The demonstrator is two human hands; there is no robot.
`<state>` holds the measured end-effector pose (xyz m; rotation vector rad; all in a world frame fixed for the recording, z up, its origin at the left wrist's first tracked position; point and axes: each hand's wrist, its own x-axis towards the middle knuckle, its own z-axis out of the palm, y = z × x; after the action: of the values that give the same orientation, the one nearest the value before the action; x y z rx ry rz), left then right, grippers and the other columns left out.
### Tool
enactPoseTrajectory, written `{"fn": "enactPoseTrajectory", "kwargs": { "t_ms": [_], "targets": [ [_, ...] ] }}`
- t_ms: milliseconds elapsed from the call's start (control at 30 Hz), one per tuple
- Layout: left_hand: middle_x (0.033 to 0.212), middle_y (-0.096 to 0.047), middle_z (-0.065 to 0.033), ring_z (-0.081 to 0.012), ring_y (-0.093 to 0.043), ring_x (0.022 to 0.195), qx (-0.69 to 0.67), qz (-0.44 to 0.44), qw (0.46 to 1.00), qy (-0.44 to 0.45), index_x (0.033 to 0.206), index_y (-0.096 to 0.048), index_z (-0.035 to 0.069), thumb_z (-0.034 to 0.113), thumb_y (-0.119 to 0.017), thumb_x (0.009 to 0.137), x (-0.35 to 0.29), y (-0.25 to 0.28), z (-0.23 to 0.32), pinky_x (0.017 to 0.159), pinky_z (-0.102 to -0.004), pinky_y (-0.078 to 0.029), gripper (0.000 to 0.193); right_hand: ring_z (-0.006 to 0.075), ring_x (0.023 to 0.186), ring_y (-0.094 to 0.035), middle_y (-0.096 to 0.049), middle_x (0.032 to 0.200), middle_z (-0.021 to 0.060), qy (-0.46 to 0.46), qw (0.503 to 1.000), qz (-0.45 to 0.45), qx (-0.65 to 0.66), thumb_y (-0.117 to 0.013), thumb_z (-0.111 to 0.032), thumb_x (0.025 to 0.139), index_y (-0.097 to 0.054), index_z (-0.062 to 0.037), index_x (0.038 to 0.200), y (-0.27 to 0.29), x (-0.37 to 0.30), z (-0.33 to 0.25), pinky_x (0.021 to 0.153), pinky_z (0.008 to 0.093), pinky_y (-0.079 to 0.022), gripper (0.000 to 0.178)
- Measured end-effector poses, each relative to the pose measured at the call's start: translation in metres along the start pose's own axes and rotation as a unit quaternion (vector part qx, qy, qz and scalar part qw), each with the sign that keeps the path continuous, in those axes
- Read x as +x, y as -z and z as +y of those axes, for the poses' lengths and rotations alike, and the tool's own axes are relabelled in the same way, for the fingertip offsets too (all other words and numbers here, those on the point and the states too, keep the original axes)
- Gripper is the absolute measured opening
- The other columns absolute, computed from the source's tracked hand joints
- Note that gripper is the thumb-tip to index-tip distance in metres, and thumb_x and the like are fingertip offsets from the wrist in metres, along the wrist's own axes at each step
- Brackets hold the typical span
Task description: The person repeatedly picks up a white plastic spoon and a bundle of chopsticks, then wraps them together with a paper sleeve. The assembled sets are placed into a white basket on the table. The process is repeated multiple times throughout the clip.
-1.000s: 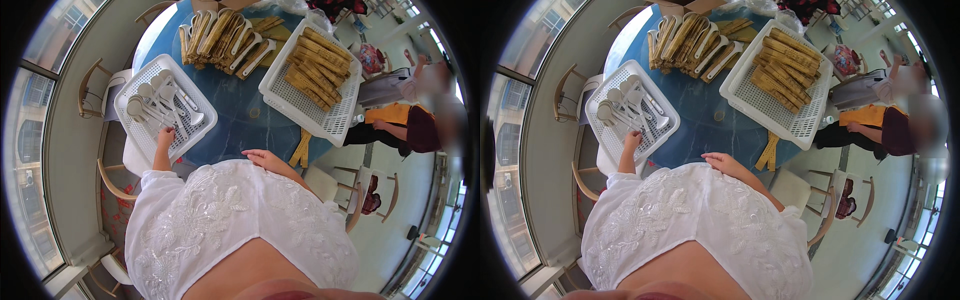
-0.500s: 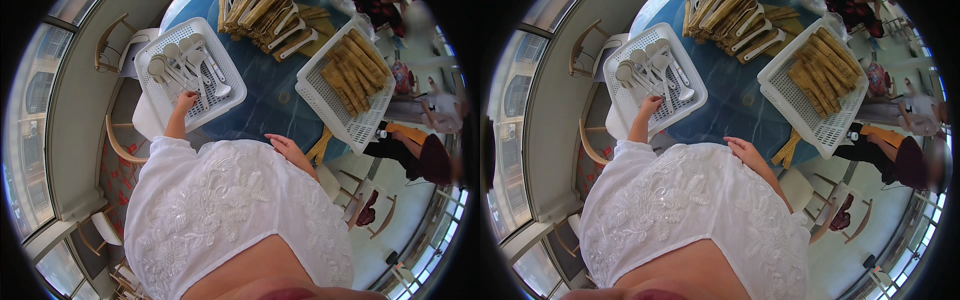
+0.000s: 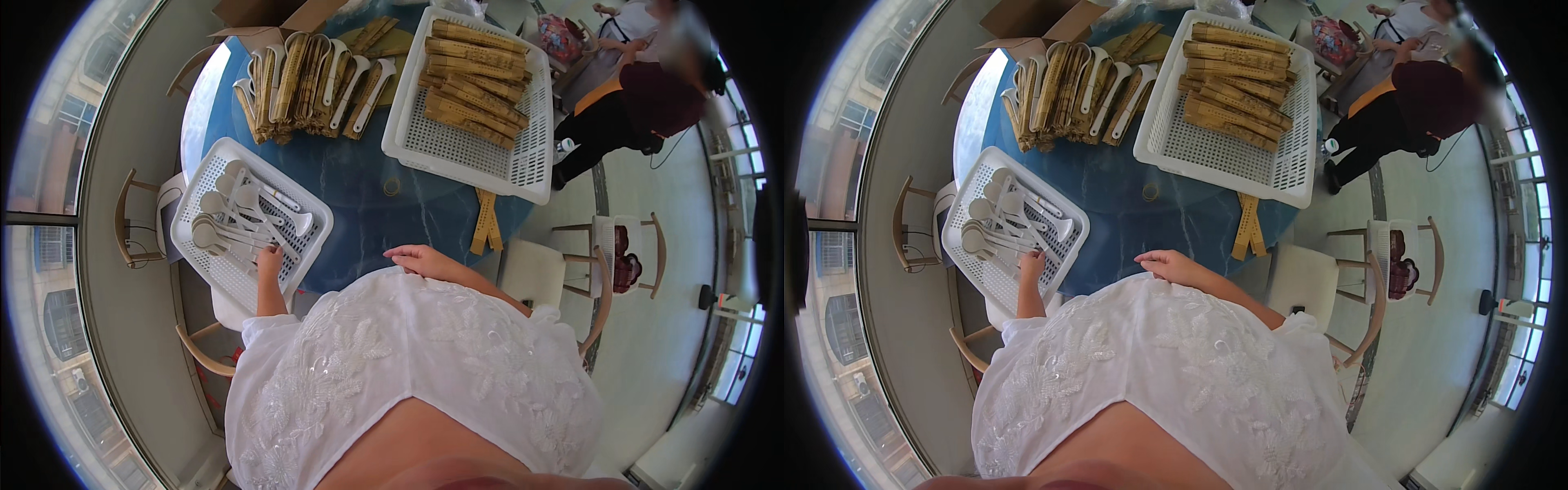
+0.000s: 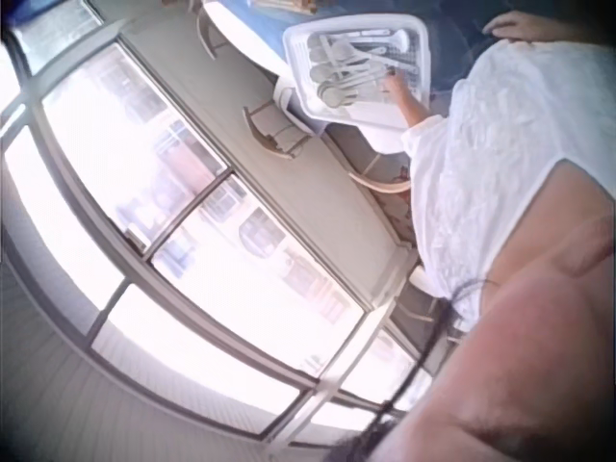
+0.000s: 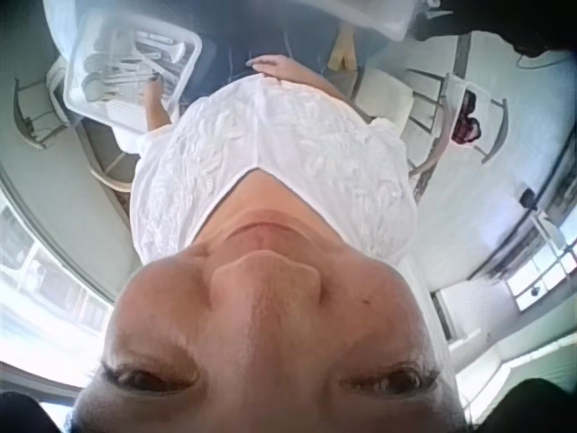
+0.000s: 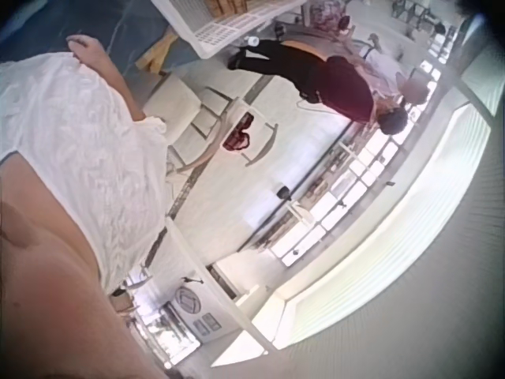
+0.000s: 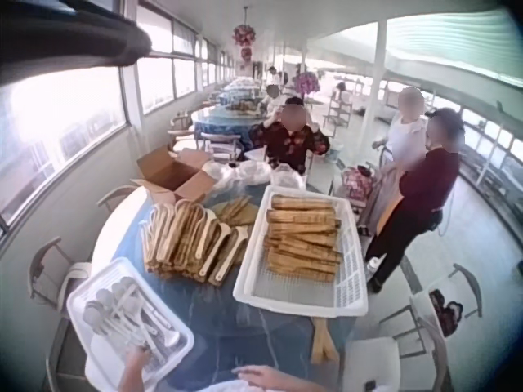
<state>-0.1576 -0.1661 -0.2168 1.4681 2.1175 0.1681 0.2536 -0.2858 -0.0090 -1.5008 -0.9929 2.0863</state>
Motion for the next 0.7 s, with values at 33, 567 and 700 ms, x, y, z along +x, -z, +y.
{"fn": "enactPoseTrajectory", "kwargs": {
  "t_ms": [33,567,700],
  "targets": [
    [0.078,-0.068,-0.0126,-0.0235,-0.066,0.069,0.011,0.003,1.000,0.006,0.088,-0.067,0.000,0.032,-0.066,0.079,-0.004,0.000,0.000,0.067,-0.0351,-0.051,0.033,0.0044,0.062,-0.041,-0.048,0.071,-0.0044,0.003,1.000,-0.001,-0.005,-0.054,-0.029,0.094,-0.058,-0.0085,0.123,0.000,-0.001,0.000,0.058,0.0201,-0.037,0.035],
    [0.069,-0.067,-0.0155,-0.0269,-0.065,0.061,-0.001,-0.086,0.995,0.056,0.080,-0.068,-0.003,0.031,-0.067,0.072,0.008,-0.011,0.008,0.064,-0.0363,-0.051,0.035,0.0047,0.073,-0.046,-0.052,0.079,-0.0048,0.032,0.999,-0.012,0.003,-0.054,-0.030,0.094,-0.059,-0.0094,0.120,0.011,-0.002,0.013,0.070,0.0210,-0.040,0.034],
    [0.059,-0.062,-0.0124,-0.0222,-0.059,0.047,-0.023,-0.111,0.992,0.050,0.075,-0.066,-0.004,0.028,-0.064,0.073,0.005,-0.003,0.020,0.051,-0.0341,-0.048,0.033,0.0065,0.064,-0.045,-0.057,0.079,-0.0014,0.052,0.998,0.005,0.020,-0.055,-0.029,0.093,-0.061,-0.0086,0.117,0.008,0.000,0.023,0.064,0.0232,-0.041,0.032]
  ]
}}
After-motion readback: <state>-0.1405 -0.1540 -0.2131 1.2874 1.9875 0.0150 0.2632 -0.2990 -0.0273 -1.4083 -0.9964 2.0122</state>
